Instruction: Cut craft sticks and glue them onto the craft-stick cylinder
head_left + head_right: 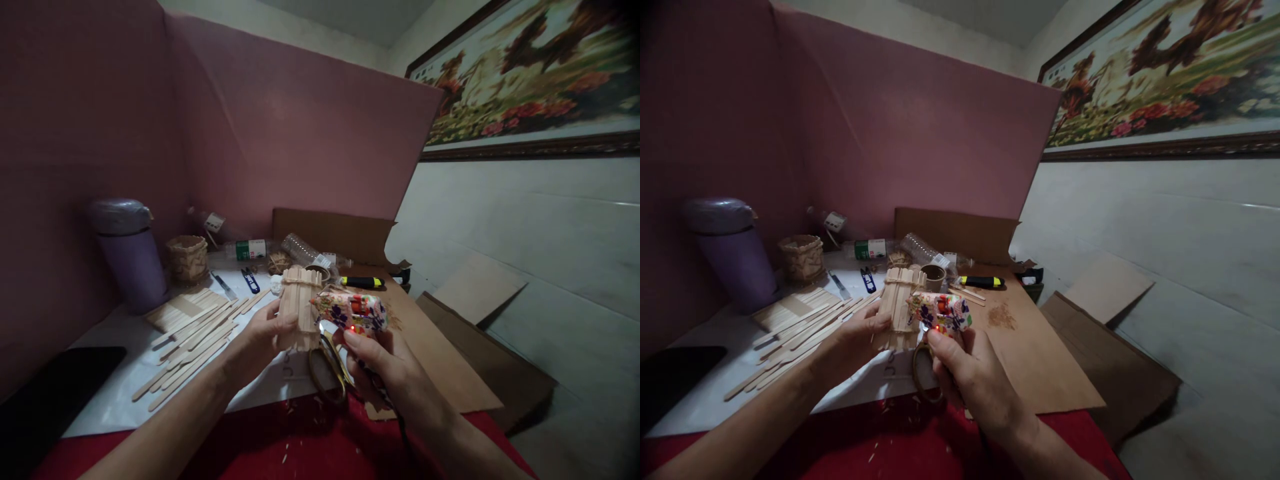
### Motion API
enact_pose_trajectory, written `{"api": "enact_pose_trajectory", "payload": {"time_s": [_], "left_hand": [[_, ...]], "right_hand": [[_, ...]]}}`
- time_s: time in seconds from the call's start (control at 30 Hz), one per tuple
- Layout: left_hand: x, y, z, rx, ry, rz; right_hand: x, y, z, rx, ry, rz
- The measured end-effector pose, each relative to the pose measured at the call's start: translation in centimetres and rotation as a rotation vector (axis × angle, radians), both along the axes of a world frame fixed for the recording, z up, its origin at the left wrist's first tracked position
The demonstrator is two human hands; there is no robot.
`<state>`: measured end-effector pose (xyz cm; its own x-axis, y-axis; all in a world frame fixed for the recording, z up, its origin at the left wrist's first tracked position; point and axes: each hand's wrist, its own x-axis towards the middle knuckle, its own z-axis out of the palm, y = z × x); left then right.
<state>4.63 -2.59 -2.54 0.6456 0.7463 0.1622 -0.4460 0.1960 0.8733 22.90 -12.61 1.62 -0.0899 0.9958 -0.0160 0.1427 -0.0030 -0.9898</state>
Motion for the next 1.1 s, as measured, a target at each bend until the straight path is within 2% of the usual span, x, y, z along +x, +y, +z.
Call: {"api": "enact_pose_trajectory", "payload": {"time_s": [0.2, 0.43, 0.63, 1.1], "left_hand": [[-0.08, 0.0, 0.03, 0.007, 0.001, -0.011], [-0.02, -0.21, 0.17, 0.007, -0.019, -0.013], [0.01, -0.06, 0.07, 0.005, -0.012, -0.013], [-0.01, 0.05, -0.14, -0.018, 0.007, 0.003]], "right_hand": [[0.15, -0.04, -0.09, 0.043, 0.001, 0.02], [-0.04, 0.03, -0.23, -0.002, 0.033, 0.007], [-0.1, -0.08, -0.08, 0.021, 0.032, 0.022], [-0.05, -0.15, 0.0, 0.036, 0.039, -0.023]]}}
